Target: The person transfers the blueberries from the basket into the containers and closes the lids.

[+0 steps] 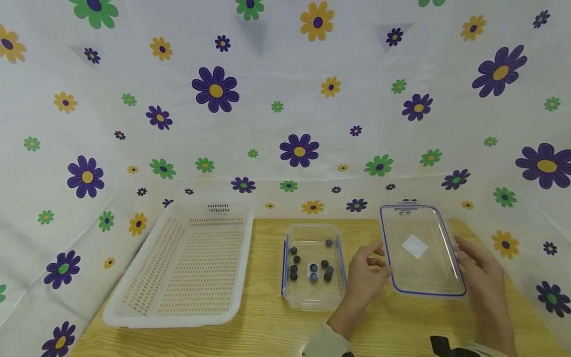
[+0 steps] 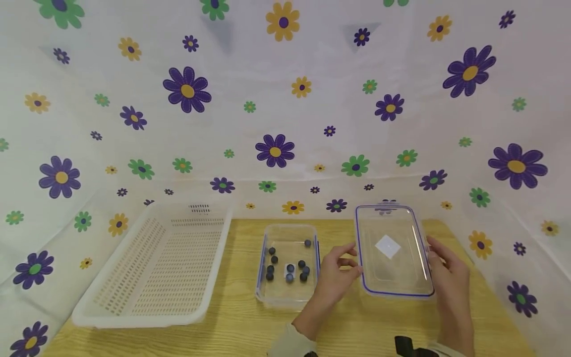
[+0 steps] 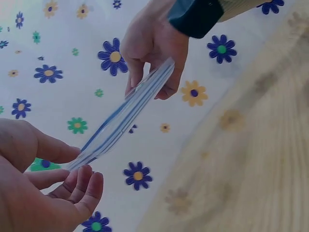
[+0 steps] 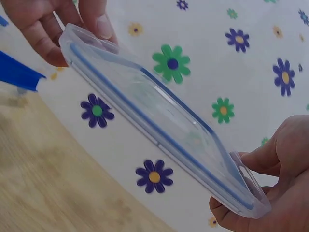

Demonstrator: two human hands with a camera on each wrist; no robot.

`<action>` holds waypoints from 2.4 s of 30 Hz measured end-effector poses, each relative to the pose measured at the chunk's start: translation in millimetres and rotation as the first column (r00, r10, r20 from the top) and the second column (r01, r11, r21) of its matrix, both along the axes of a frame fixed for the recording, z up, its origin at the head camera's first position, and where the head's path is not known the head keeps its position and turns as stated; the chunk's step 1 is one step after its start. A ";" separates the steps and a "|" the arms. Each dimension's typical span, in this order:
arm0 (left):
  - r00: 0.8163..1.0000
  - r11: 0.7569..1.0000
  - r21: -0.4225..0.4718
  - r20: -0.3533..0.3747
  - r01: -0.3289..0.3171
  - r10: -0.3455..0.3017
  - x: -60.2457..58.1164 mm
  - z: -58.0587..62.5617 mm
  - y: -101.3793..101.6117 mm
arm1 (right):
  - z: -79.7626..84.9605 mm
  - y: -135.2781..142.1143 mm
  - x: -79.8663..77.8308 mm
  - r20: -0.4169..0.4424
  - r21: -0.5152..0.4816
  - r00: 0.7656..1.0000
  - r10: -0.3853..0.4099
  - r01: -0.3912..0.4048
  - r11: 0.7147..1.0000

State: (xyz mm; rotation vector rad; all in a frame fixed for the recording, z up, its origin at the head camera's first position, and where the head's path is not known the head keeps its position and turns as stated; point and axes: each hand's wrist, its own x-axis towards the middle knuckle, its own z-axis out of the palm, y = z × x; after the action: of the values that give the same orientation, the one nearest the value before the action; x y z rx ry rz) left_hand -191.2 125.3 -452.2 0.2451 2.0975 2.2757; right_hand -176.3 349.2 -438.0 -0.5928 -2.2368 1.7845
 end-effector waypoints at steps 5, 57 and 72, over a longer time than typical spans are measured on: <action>0.998 1.000 -0.012 -0.069 0.001 -0.001 -9.3 8.4 -33.2 | 8.5 -26.0 -1.4 -0.132 0.006 0.983 0.126 -0.126 0.992; 0.978 0.927 -0.344 -0.192 -0.147 0.083 -23.8 38.3 -201.1 | 7.8 -162.6 -26.6 -0.208 0.246 0.875 0.436 -0.385 0.890; 0.979 0.823 -0.541 -0.185 -0.174 0.085 -22.4 17.0 -199.9 | -4.4 -171.3 -29.4 -0.074 0.427 0.889 0.452 -0.381 0.820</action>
State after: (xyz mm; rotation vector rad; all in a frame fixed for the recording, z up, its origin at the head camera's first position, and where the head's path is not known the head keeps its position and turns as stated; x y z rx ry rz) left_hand -213.6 -74.6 -435.3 0.2610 2.8184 1.6242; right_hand -205.7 177.9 -442.5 0.1502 -2.6414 1.3841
